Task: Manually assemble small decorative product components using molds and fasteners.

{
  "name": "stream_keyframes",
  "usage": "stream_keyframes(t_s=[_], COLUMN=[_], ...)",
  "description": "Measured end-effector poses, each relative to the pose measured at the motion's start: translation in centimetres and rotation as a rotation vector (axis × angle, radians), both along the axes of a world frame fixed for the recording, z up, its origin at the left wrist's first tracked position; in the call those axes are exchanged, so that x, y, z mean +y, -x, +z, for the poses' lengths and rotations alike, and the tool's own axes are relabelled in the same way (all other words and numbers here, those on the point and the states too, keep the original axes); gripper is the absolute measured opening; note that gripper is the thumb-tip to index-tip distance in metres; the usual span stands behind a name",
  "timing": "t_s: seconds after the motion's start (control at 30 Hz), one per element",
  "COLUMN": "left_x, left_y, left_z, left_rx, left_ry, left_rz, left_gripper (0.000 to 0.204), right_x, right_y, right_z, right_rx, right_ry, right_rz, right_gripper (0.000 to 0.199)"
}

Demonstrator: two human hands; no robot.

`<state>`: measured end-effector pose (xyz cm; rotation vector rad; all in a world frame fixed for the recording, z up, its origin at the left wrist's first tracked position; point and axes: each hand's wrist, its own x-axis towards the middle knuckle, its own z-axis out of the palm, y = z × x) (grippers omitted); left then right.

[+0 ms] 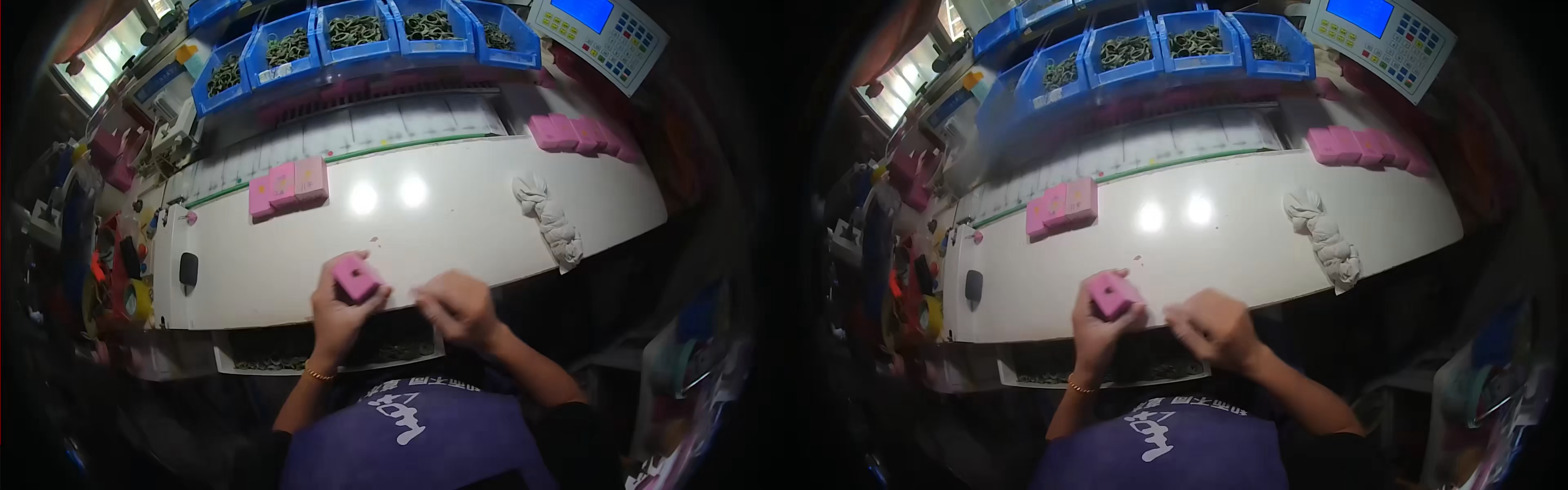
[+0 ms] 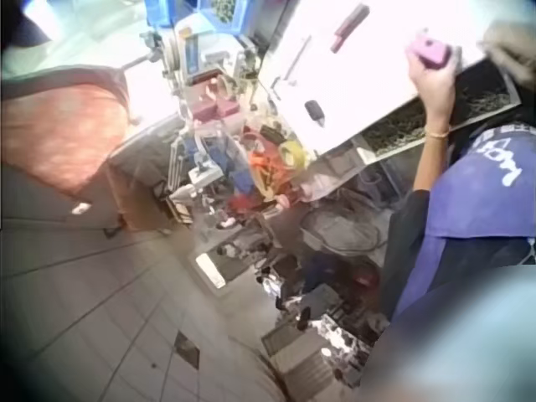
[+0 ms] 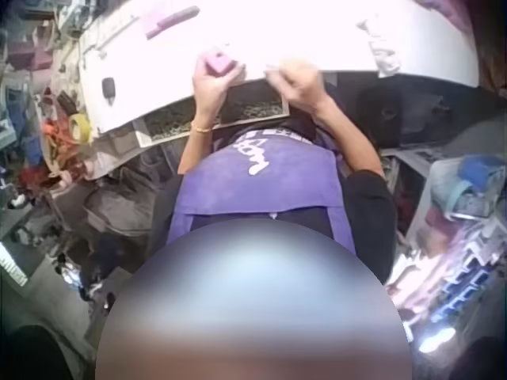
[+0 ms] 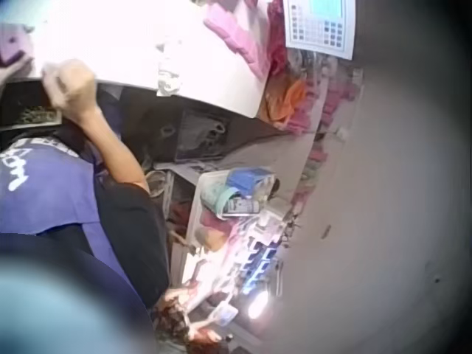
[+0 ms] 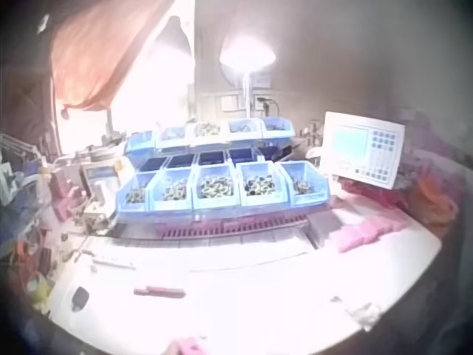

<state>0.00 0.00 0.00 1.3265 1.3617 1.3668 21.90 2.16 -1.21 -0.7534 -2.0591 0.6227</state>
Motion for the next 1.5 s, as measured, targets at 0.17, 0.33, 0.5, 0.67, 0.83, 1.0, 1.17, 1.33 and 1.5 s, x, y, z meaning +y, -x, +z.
stream_keyframes(t_s=[0.17, 0.33, 0.5, 0.67, 0.83, 1.0, 1.17, 1.33, 1.5], left_x=[1.7, 2.0, 2.0, 1.9, 3.2, 3.6, 3.4, 3.4, 3.5], left_y=[-3.5, -3.5, -3.2, -2.6, -0.7, -0.5, -0.7, -0.6, -0.6], left_z=[-0.3, 0.0, -0.5, -0.3, 0.9, 1.2, 1.1, 1.3, 1.2], left_rx=[0.145, 0.373, 0.403, 0.338, 0.189, 0.187, 0.172, 0.157, 0.18], left_ry=[-0.099, -0.232, -0.212, -0.153, 0.032, 0.051, 0.078, 0.078, 0.052], left_rz=[-0.136, -0.045, -0.044, -0.121, -0.466, -0.537, -0.53, -0.532, -0.521], left_gripper=[0.056, 0.048, 0.049, 0.049, 0.064, 0.069, 0.075, 0.08, 0.081], right_x=[0.1, 0.8, 0.8, 0.3, 3.1, 3.9, 4.6, 5.8, 5.7], right_y=[0.7, 1.4, 2.0, 1.9, 0.4, 0.8, 1.0, 1.1, 1.2], right_z=[2.8, 2.6, 2.2, 2.6, 2.9, 3.3, 4.0, 4.7, 4.9], right_rx=[0.072, 0.051, 0.006, 0.079, 0.236, 0.39, 0.415, 0.148, 0.145], right_ry=[0.125, 0.055, -0.077, 0.171, 0.795, 1.073, 1.103, 1.133, 1.175], right_rz=[-0.072, -0.071, -0.138, -0.112, 0.153, 0.174, 0.136, 0.118, 0.105], right_gripper=[0.053, 0.056, 0.055, 0.051, 0.047, 0.038, 0.03, 0.036, 0.038])
